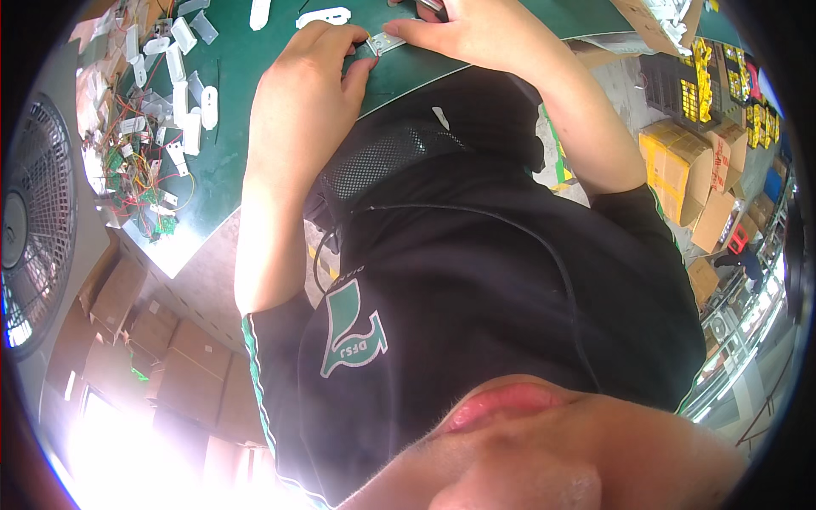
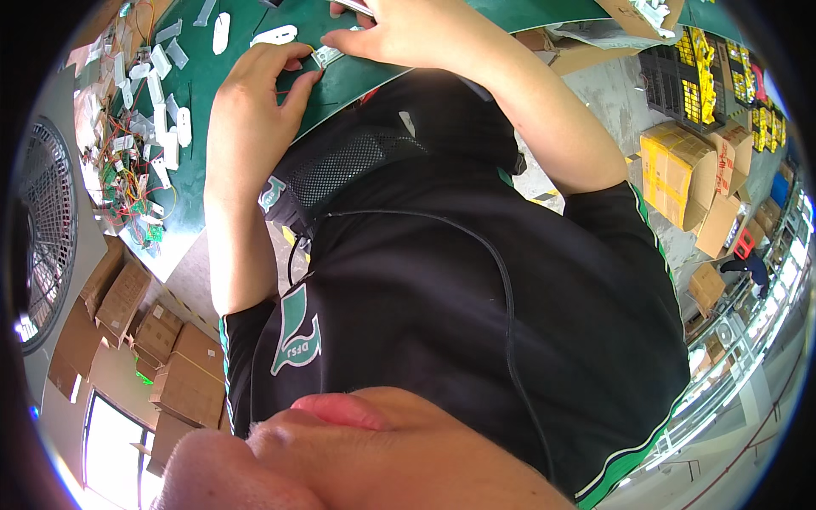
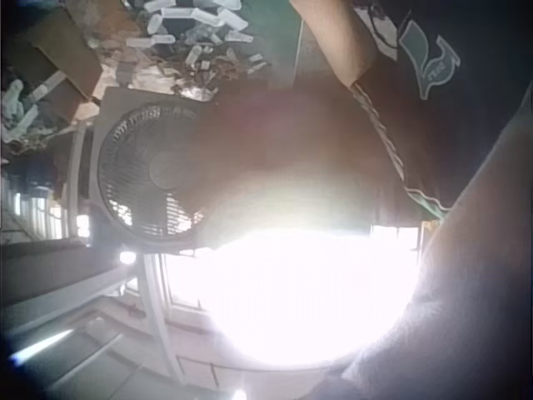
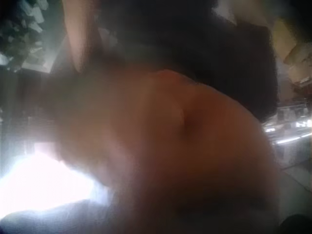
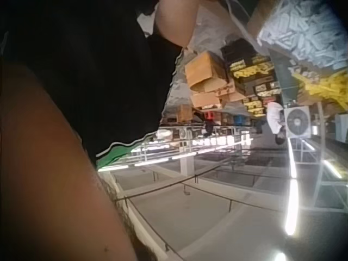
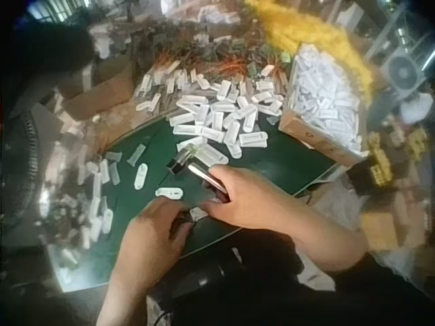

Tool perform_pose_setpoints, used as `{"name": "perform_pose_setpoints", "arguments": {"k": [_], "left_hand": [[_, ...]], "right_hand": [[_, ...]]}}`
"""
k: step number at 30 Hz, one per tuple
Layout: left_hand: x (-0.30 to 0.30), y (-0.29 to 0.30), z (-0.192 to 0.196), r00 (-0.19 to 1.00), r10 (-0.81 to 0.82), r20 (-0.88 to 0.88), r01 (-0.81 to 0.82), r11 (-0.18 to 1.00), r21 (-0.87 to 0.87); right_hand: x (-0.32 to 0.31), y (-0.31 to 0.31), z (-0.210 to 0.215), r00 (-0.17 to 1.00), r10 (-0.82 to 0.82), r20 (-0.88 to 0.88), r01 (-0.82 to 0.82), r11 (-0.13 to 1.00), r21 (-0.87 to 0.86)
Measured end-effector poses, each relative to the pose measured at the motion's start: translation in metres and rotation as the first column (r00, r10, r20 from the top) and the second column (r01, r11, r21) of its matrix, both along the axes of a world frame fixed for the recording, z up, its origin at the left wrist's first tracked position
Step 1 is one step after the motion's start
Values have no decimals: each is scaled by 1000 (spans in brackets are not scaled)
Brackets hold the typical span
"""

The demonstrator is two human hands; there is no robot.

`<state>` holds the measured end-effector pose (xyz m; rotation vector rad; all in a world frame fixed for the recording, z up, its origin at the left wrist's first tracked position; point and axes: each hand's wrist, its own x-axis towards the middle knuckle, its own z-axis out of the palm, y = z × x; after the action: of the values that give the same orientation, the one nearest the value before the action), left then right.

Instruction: The person assembles small lighting components, including LED strips, plastic housings, wiring, and electronic circuits, using a manual press tool or a small hammer at a workbench.

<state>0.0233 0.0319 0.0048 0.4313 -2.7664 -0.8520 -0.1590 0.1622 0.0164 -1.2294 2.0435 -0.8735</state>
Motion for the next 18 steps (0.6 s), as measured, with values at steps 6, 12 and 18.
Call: {"name": "perform_pose_setpoints", "arguments": {"k": [6,12,18], "left_hand": [[1,-1,0,1000,2,1,-2,999,35],[3,-1,3,1000,7,6,-7,999,51],[2,-1,3,999,10,43,-12,999,41]], "right_hand": [[4,2,-6,990,10,-143,-7,1000,18],[5,3,-5,992,27,-124,-25,1000,18],[4,-1,-1,992,60,-113,-52,996,69]]}}
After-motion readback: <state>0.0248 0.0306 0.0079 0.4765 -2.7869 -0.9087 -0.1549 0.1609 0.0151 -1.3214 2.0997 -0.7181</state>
